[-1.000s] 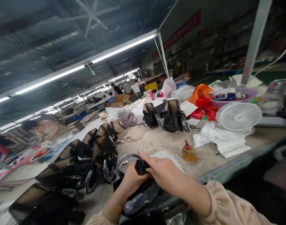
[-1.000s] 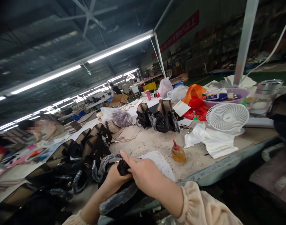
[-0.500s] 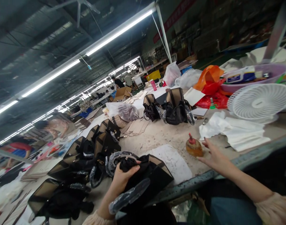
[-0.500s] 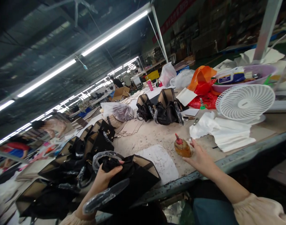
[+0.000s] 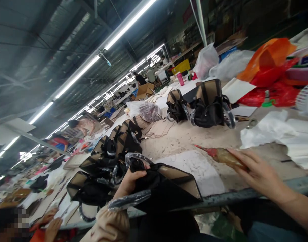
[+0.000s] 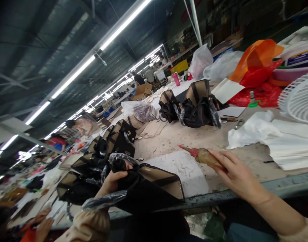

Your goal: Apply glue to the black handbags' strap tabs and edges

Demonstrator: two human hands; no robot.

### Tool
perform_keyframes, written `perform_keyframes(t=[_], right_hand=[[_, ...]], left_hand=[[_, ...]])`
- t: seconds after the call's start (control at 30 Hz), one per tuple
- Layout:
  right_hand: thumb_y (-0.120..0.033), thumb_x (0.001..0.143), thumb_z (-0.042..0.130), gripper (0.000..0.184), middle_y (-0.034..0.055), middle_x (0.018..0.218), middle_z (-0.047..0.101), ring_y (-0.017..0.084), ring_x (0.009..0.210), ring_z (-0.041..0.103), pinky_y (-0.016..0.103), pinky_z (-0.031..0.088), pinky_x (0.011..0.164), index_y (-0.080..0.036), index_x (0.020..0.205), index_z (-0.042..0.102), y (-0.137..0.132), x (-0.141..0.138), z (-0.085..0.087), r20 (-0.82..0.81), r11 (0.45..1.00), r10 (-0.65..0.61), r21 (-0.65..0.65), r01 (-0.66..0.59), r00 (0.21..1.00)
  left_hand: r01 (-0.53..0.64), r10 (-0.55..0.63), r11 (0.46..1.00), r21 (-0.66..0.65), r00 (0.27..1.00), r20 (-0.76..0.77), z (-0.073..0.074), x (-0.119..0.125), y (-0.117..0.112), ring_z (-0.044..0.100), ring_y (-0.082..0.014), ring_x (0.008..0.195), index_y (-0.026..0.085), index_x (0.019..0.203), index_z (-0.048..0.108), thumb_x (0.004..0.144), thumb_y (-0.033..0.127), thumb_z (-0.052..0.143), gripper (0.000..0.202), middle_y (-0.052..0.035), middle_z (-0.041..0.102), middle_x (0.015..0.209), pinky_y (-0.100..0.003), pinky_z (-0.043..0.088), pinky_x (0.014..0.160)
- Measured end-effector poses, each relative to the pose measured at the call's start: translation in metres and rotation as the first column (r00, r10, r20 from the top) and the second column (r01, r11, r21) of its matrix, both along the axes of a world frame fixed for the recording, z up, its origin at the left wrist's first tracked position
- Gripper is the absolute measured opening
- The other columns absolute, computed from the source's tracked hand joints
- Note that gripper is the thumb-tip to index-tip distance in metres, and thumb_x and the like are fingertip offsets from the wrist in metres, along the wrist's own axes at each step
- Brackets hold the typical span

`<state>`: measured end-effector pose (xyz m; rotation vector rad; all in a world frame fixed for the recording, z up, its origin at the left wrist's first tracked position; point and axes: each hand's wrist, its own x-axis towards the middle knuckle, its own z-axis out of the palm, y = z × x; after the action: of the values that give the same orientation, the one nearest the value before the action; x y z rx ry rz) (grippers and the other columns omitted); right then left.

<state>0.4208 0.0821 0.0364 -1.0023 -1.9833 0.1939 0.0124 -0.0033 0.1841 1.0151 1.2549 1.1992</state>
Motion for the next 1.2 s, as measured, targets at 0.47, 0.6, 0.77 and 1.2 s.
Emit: perform_keyframes(t=[0.47,0.6,0.77,1.2], right_hand=[[-0.004,0.095,0.033,0.045,0.0079,0.091,0.058,0.027,0.095,0.053,0.042,0.046,0.082,-0.018,0.13,0.058,-0.035,-0.055,0.131,0.358,0.753,0.364,0.431,-0.498,0.86],[-0.006,0.098,0.033,0.04,0.0076,0.088,0.059,0.026,0.092,0.055,0.042,0.047,0.078,-0.017,0.122,0.062,-0.039,-0.066,0.135,0.362,0.735,0.343,0.471,-0.488,0.866],[-0.005,0.098,0.033,0.04,0.0076,0.088,0.059,0.025,0.091,0.055,0.04,0.046,0.08,-0.016,0.121,0.063,-0.038,-0.063,0.133,0.354,0.749,0.356,0.445,-0.491,0.865],[-0.005,0.096,0.036,0.038,0.0091,0.085,0.059,0.026,0.089,0.058,0.041,0.047,0.079,-0.014,0.121,0.063,-0.042,-0.071,0.132,0.339,0.762,0.367,0.424,-0.489,0.866]], left_hand=[[0.048,-0.048,0.999,0.022,0.999,0.008,-0.003,-0.015,0.011,0.058,-0.0171,0.071,0.016,0.078,0.064,0.058,0.02,0.071,0.021,-0.0035,0.066,0.076,-0.028,0.046,0.067],[0.048,-0.048,0.999,0.019,0.999,0.006,-0.004,-0.017,0.012,0.058,-0.0176,0.071,0.016,0.077,0.064,0.058,0.02,0.071,0.021,-0.0038,0.066,0.077,-0.029,0.046,0.067],[0.048,-0.048,0.999,0.006,0.998,0.028,-0.005,-0.018,0.012,0.057,-0.0168,0.068,0.016,0.076,0.063,0.058,0.022,0.073,0.022,-0.0027,0.064,0.074,-0.029,0.045,0.064],[0.044,-0.043,0.999,-0.021,0.998,0.04,-0.005,-0.014,0.012,0.058,-0.0154,0.066,0.015,0.076,0.064,0.055,0.024,0.076,0.026,-0.0031,0.065,0.074,-0.027,0.045,0.061]])
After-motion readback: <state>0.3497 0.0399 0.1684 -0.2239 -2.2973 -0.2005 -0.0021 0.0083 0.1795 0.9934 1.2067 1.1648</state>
